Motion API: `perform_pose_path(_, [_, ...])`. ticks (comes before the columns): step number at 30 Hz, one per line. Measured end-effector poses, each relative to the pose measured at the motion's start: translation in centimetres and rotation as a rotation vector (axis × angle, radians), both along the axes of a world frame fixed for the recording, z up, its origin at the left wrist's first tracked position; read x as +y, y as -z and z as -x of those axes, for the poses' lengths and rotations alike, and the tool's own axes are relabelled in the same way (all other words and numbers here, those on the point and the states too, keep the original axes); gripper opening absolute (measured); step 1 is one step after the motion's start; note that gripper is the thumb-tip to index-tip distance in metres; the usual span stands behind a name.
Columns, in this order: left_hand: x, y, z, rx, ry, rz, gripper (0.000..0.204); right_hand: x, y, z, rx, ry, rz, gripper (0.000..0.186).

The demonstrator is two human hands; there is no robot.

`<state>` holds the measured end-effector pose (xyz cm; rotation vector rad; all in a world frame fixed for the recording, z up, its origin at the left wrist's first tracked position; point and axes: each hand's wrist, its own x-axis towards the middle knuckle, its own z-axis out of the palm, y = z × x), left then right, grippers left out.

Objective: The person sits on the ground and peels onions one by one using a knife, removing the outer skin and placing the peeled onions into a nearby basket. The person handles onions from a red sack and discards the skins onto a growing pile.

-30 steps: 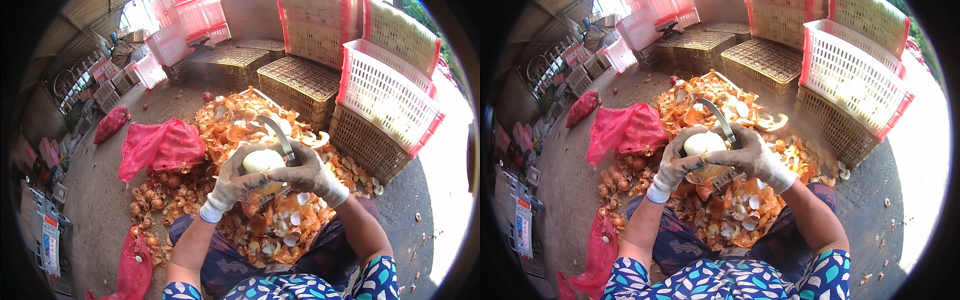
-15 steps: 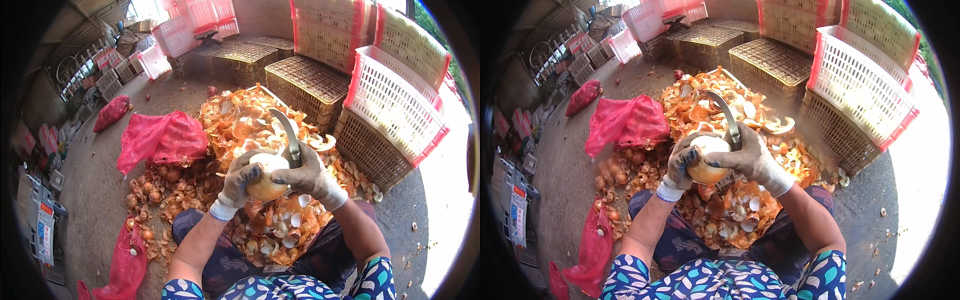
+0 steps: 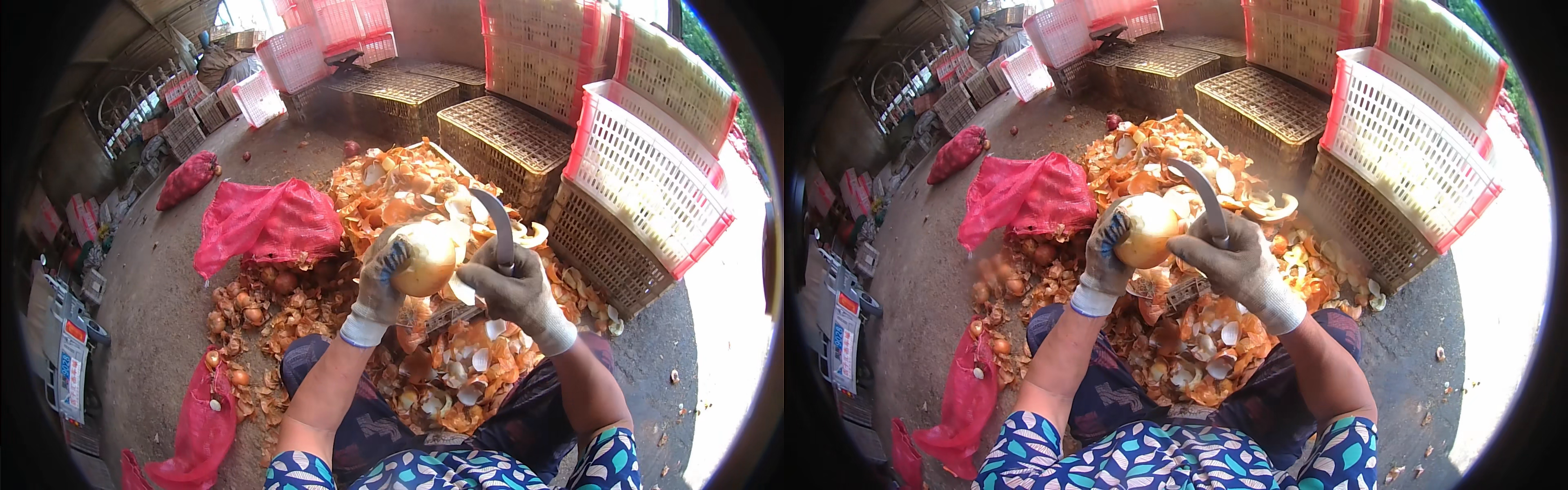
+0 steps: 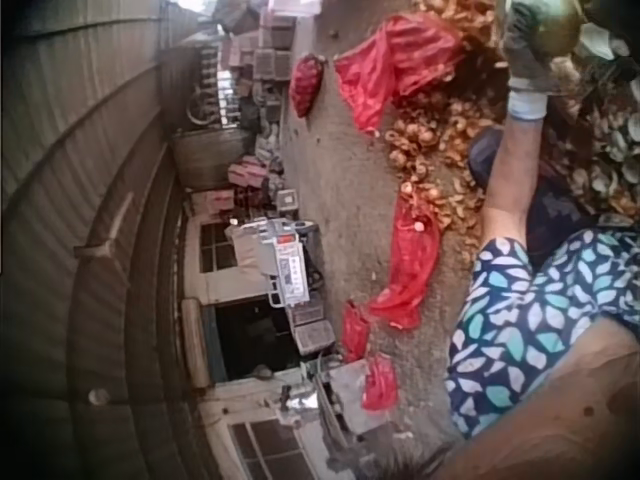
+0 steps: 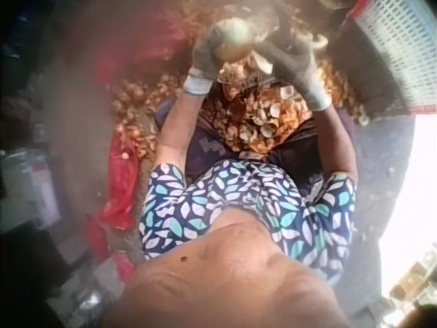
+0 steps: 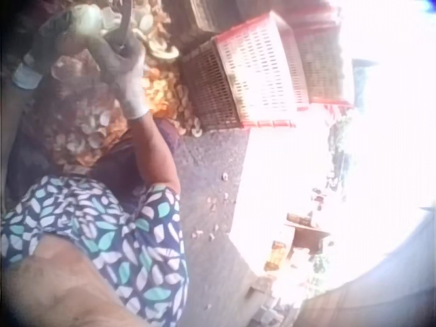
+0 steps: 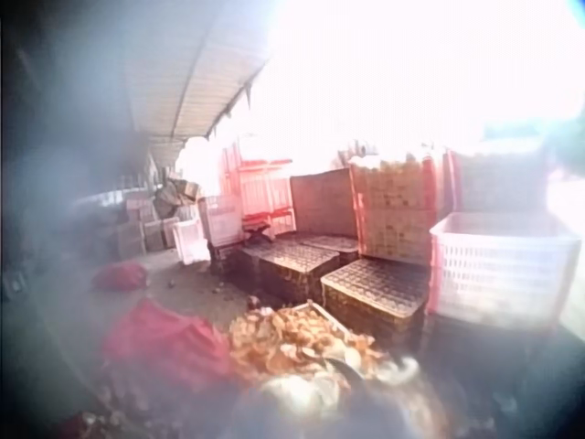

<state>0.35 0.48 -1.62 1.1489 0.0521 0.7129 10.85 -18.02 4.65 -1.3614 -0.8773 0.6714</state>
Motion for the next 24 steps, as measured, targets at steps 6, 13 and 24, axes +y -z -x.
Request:
perform_pose_path(6, [0.7, 1.1, -0.7, -0.005, -0.147, 0.004, 0.038, -0.4, 2.0, 0.2, -0.874, 0.237, 0.173, 0.019])
perform_pose_path(13, [1.4, 0.7, -0.9, -0.109, -0.228, 0.366, 0.032, 0.6, 4.3, -0.2, -1.051, 0.304, 0.351, 0.023])
perform_pose_path(24, [0.9, 1.3, -0.6, -0.083, -0.158, 0.348, 0.04, 1.2, 3.4, 0.3, -1.181, 0.38, 0.017, 0.016])
